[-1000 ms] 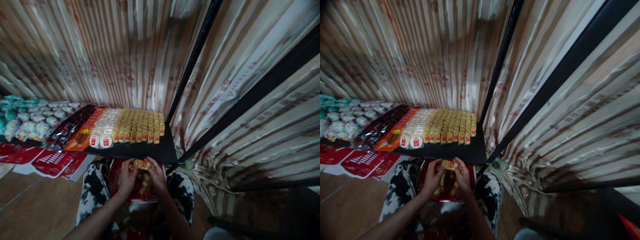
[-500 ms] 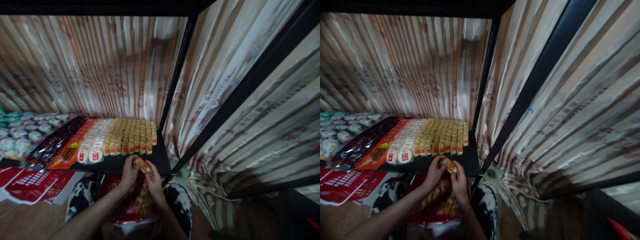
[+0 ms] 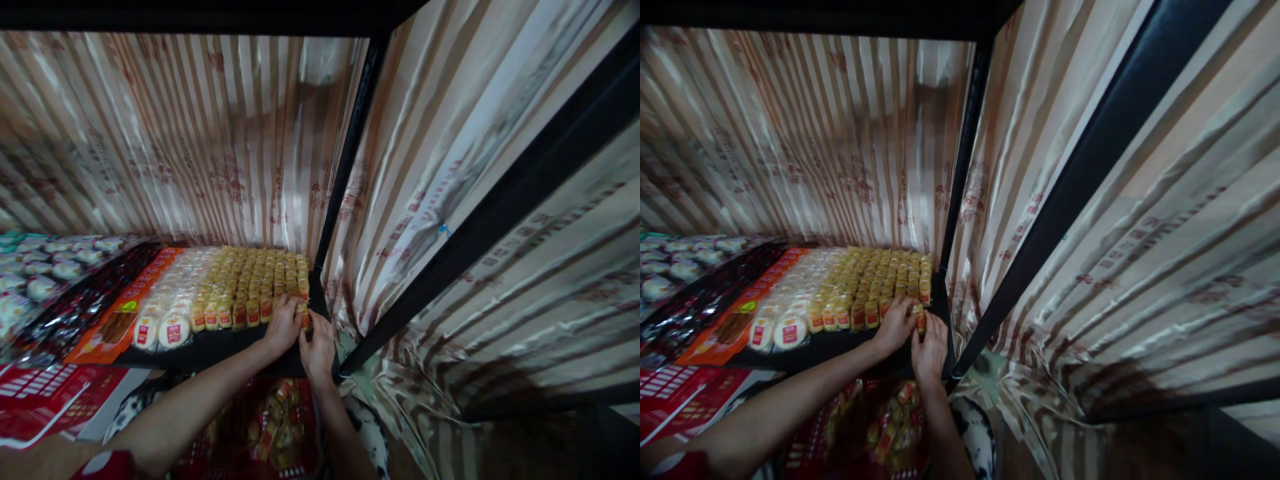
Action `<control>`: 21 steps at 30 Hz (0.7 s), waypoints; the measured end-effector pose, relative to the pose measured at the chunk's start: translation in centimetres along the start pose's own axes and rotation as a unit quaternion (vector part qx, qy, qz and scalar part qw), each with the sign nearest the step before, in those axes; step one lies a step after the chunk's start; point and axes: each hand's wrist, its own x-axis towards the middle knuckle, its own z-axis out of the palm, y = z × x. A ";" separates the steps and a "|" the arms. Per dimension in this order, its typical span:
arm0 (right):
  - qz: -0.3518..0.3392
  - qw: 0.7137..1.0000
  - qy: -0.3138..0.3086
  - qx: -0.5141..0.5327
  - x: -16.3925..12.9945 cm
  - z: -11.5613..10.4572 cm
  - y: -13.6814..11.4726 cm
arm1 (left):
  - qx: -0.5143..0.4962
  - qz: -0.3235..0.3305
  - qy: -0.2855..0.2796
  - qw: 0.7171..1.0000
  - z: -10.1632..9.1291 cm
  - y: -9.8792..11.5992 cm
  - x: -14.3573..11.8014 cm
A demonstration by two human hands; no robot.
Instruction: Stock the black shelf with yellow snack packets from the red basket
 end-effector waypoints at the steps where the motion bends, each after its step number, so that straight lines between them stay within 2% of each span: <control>1: 0.003 1.000 -0.001 -0.006 0.5 0.2 0.3 | 0.007 0.000 -0.004 1.000 0.2 0.0 0.6; 6: 0.026 1.000 0.016 0.003 2.3 1.7 2.3 | 0.044 0.017 -0.045 0.998 1.3 -0.3 2.8; 11: 0.085 0.995 0.025 0.037 2.6 4.0 4.7 | 0.076 0.045 -0.086 0.992 2.6 -0.8 4.1; 14: 0.112 0.992 0.020 0.058 2.6 4.9 5.3 | 0.095 0.054 -0.105 0.988 3.3 -1.1 4.6; 21: 0.123 0.992 0.000 0.040 3.2 5.3 5.1 | 0.189 0.068 -0.083 0.976 2.6 -1.2 4.9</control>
